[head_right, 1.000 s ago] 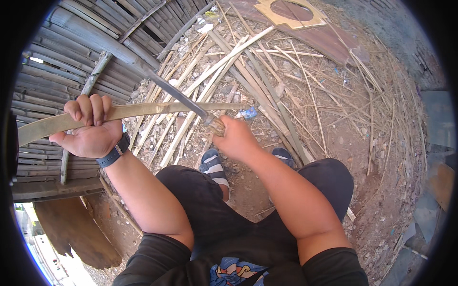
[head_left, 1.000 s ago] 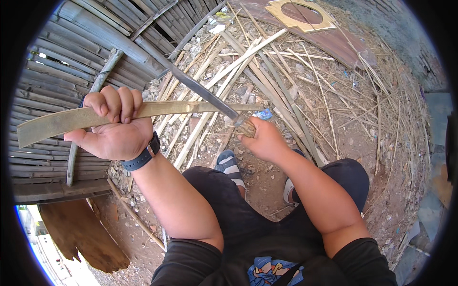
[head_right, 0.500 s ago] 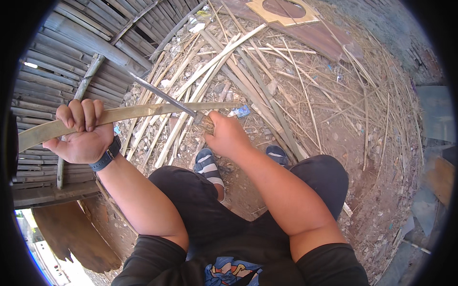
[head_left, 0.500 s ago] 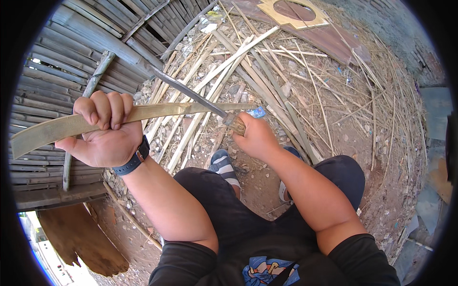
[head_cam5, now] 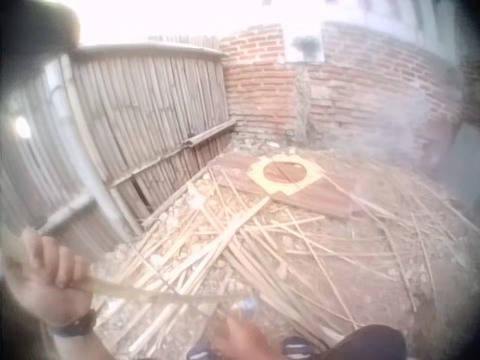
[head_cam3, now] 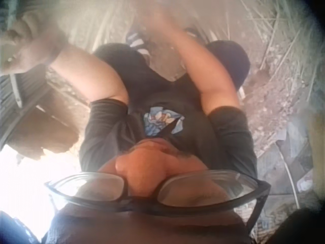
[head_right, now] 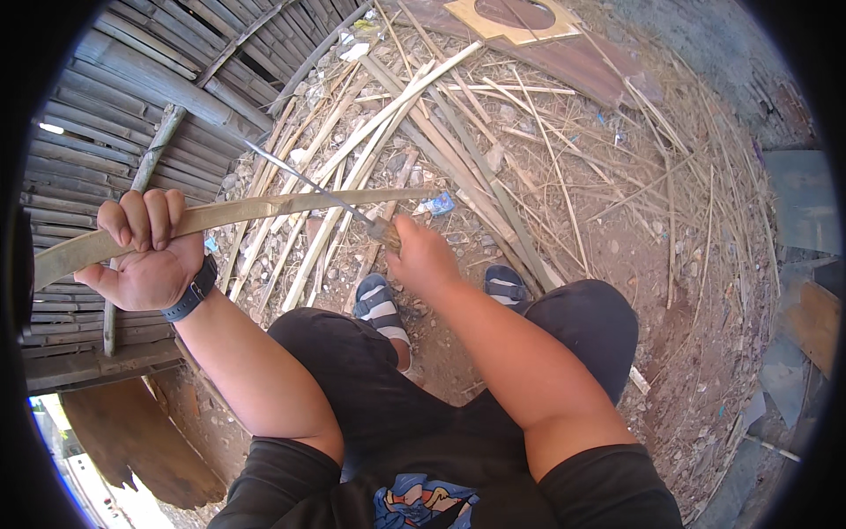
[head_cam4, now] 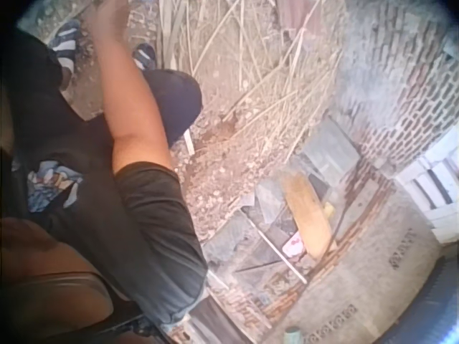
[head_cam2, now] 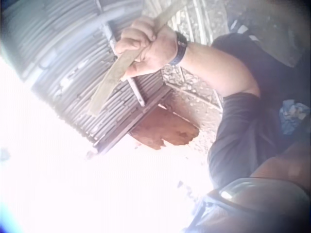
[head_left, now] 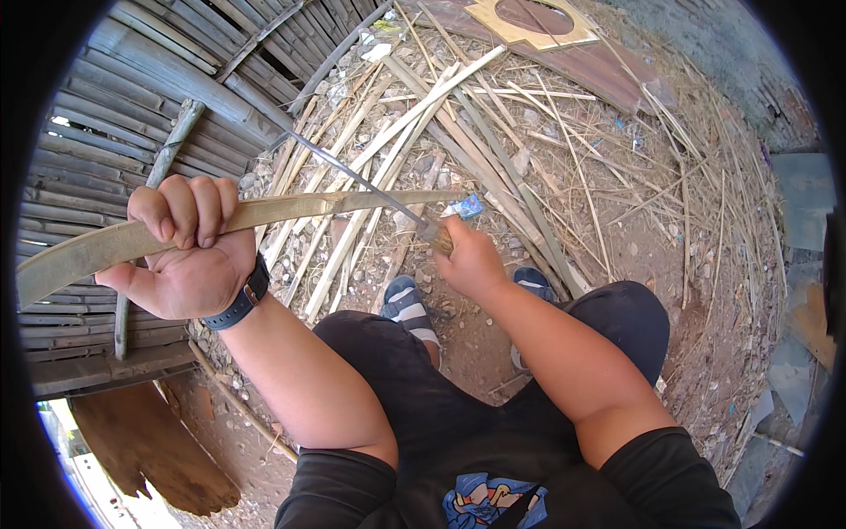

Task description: The person sits on the ground and uses a knife to split long bamboo strips into thinner pieces. They hold the bamboo with one hand and carefully shave or split it with the knife in the other, repeating the process on multiple strips.

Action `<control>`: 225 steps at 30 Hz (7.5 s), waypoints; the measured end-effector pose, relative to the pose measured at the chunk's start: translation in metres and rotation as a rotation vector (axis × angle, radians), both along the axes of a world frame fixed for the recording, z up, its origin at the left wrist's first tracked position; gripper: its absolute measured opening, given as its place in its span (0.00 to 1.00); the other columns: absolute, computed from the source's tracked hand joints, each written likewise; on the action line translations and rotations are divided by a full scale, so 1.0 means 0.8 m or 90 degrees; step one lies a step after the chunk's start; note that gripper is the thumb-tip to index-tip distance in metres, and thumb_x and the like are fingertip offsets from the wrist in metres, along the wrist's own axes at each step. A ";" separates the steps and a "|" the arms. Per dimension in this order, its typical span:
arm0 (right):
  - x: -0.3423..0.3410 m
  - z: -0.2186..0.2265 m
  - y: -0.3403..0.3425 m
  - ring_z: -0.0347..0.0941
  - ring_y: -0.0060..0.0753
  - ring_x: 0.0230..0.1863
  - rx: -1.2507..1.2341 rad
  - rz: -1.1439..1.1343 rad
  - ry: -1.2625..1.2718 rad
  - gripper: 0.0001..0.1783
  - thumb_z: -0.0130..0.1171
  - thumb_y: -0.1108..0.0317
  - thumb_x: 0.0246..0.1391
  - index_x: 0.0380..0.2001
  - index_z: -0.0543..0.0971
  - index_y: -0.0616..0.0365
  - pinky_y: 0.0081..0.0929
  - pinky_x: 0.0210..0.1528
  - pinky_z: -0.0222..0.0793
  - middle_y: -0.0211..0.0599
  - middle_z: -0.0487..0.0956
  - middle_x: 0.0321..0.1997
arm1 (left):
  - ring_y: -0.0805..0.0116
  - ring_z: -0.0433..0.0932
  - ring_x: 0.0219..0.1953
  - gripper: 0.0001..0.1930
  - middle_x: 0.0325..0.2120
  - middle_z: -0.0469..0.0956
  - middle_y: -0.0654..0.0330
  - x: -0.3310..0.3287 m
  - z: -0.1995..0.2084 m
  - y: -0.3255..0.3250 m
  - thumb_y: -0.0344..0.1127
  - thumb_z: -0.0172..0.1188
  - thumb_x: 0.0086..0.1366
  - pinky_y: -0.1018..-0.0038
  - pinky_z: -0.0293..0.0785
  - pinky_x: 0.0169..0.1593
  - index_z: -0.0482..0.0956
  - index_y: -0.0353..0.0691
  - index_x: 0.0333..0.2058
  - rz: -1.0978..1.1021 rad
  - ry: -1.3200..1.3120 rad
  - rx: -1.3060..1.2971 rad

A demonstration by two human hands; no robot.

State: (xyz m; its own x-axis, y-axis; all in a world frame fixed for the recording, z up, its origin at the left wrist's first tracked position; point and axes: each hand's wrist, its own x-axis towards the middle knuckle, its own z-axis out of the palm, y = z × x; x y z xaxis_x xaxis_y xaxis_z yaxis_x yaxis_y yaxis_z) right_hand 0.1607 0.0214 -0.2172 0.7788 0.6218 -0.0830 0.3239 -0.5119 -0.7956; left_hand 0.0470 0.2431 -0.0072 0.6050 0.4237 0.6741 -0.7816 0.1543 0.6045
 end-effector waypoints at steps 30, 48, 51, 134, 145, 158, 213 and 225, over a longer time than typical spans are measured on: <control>-0.004 -0.065 -0.010 0.78 0.63 0.40 -0.118 -0.052 0.015 0.18 0.63 0.66 0.49 0.41 0.74 0.66 0.50 0.43 0.75 0.61 0.80 0.35 | 0.76 0.51 0.14 0.40 0.15 0.56 0.69 -0.006 -0.012 0.026 0.84 0.34 0.57 0.77 0.48 0.22 0.68 0.49 0.23 0.267 0.045 -0.111; 0.019 -0.093 -0.016 0.78 0.63 0.37 -0.144 -0.112 0.075 0.16 0.64 0.66 0.48 0.35 0.73 0.65 0.51 0.41 0.73 0.59 0.80 0.30 | 0.74 0.50 0.13 0.41 0.13 0.56 0.67 0.006 -0.004 0.022 0.81 0.26 0.62 0.77 0.45 0.20 0.66 0.48 0.22 0.396 0.071 -0.153; -0.004 -0.010 0.019 0.78 0.63 0.37 -0.057 -0.019 0.076 0.15 0.63 0.66 0.49 0.36 0.73 0.65 0.51 0.41 0.72 0.59 0.80 0.30 | 0.74 0.51 0.14 0.40 0.14 0.57 0.67 0.003 -0.002 0.021 0.81 0.28 0.61 0.77 0.47 0.21 0.68 0.48 0.23 0.413 0.079 -0.137; -0.028 -0.060 0.045 0.79 0.63 0.36 0.040 -0.163 0.106 0.21 0.64 0.58 0.53 0.41 0.71 0.61 0.51 0.39 0.74 0.58 0.81 0.31 | 0.76 0.60 0.22 0.24 0.19 0.60 0.71 0.037 0.005 -0.012 0.63 0.56 0.65 0.74 0.63 0.33 0.68 0.45 0.33 0.485 0.051 -0.156; -0.032 -0.124 0.021 0.79 0.62 0.38 -0.028 -0.224 0.119 0.20 0.62 0.63 0.52 0.46 0.73 0.62 0.51 0.42 0.74 0.59 0.81 0.33 | 0.78 0.60 0.20 0.25 0.18 0.60 0.72 0.030 -0.006 -0.001 0.66 0.59 0.60 0.78 0.62 0.30 0.72 0.48 0.32 0.453 0.055 -0.185; -0.046 -0.014 0.059 0.79 0.58 0.30 0.262 -0.018 -0.014 0.16 0.64 0.67 0.48 0.39 0.73 0.62 0.46 0.32 0.73 0.53 0.79 0.25 | 0.77 0.59 0.19 0.24 0.16 0.61 0.73 0.025 -0.010 0.002 0.67 0.58 0.60 0.77 0.60 0.30 0.76 0.50 0.29 0.374 0.054 -0.164; -0.026 -0.162 -0.013 0.78 0.65 0.42 -0.171 -0.240 0.156 0.21 0.63 0.65 0.50 0.45 0.72 0.62 0.52 0.46 0.74 0.62 0.81 0.37 | 0.79 0.60 0.19 0.25 0.15 0.65 0.74 0.006 -0.021 0.032 0.65 0.57 0.64 0.78 0.57 0.31 0.82 0.47 0.35 -0.007 0.014 -0.033; -0.011 -0.178 -0.007 0.78 0.65 0.42 -0.162 -0.271 0.163 0.21 0.63 0.65 0.49 0.45 0.72 0.63 0.51 0.46 0.74 0.61 0.81 0.38 | 0.79 0.61 0.20 0.26 0.15 0.65 0.74 0.012 -0.021 0.033 0.65 0.58 0.63 0.77 0.57 0.31 0.81 0.46 0.36 -0.019 0.007 -0.040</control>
